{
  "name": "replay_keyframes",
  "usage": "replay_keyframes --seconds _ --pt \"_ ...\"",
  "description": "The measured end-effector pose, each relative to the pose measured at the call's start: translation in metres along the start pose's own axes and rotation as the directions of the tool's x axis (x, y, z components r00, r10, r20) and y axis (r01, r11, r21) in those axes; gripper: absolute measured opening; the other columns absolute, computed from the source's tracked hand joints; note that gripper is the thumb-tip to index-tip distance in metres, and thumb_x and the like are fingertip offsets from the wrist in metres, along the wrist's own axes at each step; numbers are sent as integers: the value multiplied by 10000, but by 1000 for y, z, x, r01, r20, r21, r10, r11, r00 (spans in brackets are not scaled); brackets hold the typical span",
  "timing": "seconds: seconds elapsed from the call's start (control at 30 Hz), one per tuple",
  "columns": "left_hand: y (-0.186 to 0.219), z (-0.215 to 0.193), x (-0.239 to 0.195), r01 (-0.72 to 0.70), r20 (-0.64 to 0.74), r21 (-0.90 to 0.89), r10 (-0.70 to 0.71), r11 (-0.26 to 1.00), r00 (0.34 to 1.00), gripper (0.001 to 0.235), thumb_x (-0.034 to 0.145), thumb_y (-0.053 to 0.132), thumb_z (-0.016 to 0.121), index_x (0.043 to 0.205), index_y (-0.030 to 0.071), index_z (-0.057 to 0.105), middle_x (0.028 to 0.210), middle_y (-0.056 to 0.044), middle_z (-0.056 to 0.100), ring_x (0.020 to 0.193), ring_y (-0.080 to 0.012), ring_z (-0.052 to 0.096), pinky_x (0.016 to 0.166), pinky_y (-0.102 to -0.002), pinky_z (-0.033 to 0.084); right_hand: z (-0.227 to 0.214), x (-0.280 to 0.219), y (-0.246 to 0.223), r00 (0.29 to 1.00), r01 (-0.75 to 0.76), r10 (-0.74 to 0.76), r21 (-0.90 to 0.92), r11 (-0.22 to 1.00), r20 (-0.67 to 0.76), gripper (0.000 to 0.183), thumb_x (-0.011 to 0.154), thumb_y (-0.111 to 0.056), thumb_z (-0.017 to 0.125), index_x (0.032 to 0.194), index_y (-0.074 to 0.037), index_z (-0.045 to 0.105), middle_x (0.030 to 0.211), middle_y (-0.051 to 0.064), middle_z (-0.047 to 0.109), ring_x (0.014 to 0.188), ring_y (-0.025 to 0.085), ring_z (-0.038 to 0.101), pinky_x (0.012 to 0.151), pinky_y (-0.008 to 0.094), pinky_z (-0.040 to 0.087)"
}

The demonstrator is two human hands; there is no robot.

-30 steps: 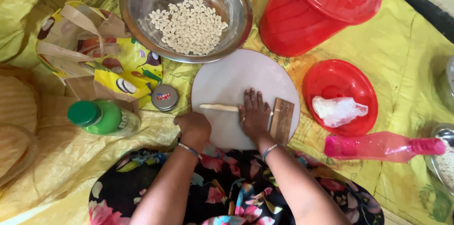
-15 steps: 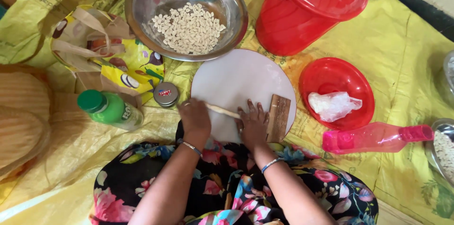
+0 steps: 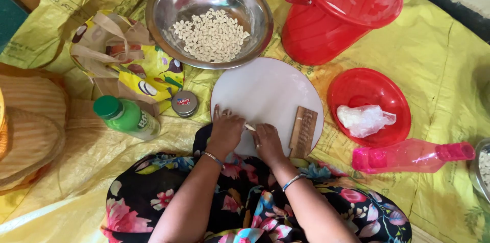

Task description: The person rolls a piece of dough into a long rope on a white cutting board, then pinches off small pieces and rolls them into tiny balls. The small dough balls are placed into a metal bowl. The person repeats this process with additional dough pieces.

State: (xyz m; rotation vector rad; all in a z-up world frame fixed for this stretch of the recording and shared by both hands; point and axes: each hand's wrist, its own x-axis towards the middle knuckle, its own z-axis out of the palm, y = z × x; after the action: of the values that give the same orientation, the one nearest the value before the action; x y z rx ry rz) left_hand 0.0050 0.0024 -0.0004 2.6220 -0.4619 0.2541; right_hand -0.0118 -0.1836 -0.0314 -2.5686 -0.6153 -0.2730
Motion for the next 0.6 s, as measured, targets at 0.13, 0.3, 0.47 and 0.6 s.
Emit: replay_keyframes --seconds 0.13,0.3,0.47,0.6 --pt "-23 3 4 216 -188 -96 -231 972 955 185 915 211 618 904 126 782 960 -142 741 1004 -396 665 1021 -570 412 -10 2 -15 997 67 -61 107 992 -56 132 942 -38 643 1070 -4 637 965 166 706 874 362 651 780 475 531" --pt "-81 6 17 483 -93 -671 -710 563 699 335 1075 314 594 957 26 716 853 -145 744 729 -276 705 721 -400 564 -43 20 -27 968 -227 241 163 960 -69 228 1020 -94 546 1217 -64 657 970 118 714 843 255 707 740 376 574" --pt "-66 23 17 171 102 -983 -573 67 813 385 991 376 626 1163 37 687 1001 -56 719 828 -141 695 724 -292 600 -64 34 -40 942 206 -160 132 970 -294 407 985 -60 600 1371 59 551 1286 245 619 1166 390 632 981 449 560" --pt "-36 29 13 287 351 -935 -423 -209 835 426 980 362 658 1188 -9 643 1013 -88 678 846 -171 711 746 -339 650 -49 31 -44 922 297 -239 161 941 -305 456 957 -164 660 1310 88 519 1276 253 626 1161 401 619 958 456 529"
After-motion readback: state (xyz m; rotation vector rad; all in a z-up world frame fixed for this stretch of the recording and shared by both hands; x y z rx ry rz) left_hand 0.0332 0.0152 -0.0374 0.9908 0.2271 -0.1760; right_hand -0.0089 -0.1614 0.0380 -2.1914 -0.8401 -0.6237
